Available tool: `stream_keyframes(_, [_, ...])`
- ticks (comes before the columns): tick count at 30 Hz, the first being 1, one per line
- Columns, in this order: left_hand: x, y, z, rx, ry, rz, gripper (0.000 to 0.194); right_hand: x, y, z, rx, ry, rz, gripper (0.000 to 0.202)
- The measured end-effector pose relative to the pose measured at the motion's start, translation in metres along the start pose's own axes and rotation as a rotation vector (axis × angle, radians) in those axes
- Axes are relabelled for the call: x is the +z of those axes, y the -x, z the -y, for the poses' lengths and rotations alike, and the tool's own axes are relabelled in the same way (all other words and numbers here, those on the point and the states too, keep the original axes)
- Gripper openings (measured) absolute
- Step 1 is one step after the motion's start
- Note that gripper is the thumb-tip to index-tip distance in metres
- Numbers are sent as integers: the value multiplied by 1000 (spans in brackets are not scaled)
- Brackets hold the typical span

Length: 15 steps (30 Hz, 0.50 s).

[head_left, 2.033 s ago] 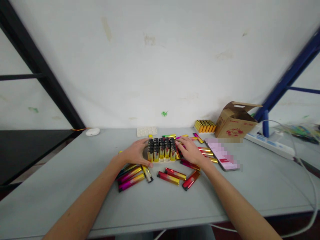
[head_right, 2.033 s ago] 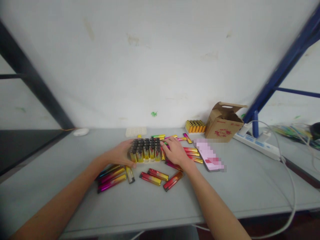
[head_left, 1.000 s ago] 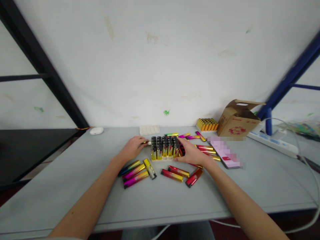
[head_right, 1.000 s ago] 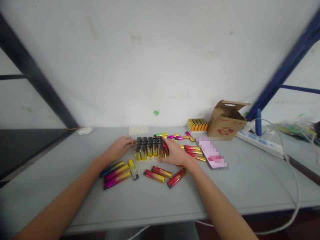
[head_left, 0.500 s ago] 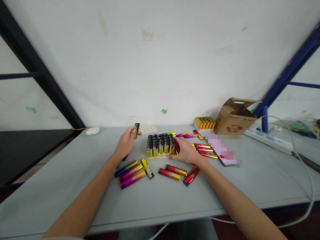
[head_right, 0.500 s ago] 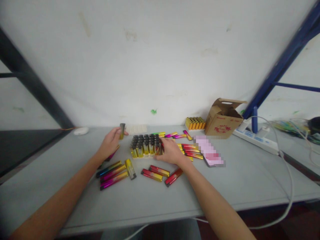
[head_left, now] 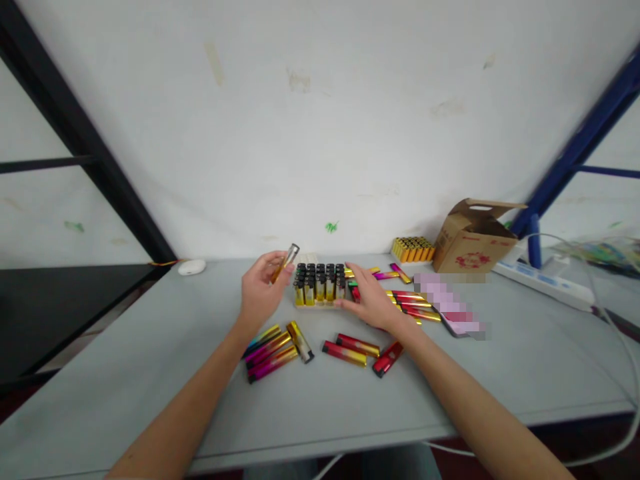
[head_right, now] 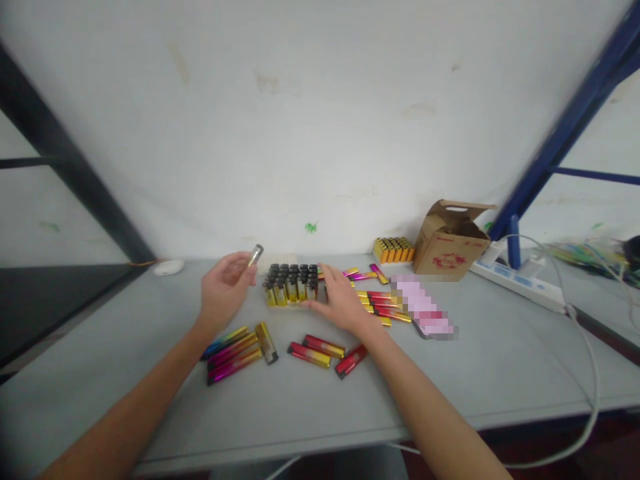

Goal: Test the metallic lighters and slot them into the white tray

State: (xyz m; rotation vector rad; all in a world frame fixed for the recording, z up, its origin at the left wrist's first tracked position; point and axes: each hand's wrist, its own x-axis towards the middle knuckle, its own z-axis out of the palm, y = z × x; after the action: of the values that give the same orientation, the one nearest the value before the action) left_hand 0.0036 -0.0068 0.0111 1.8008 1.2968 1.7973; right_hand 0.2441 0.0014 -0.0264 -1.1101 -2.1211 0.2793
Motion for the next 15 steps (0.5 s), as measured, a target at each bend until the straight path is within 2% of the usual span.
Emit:
stream_keyframes(3, [8, 15, -12, 176, -229, 91, 30, -11, 0, 13, -31, -205, -89, 49])
stream_keyframes(5, [13, 25, -18, 208, -283, 134, 38, -15, -1, 23, -63, -314, -89, 37])
stream_keyframes(7, [17, 33, -20, 225, -279, 212, 47, -16, -1, 31, -88, -383, -65, 34])
stream_keyframes(15, [28, 43, -14, 282, -191, 372, 49, -15, 2, 39, -163, -414, -78, 24])
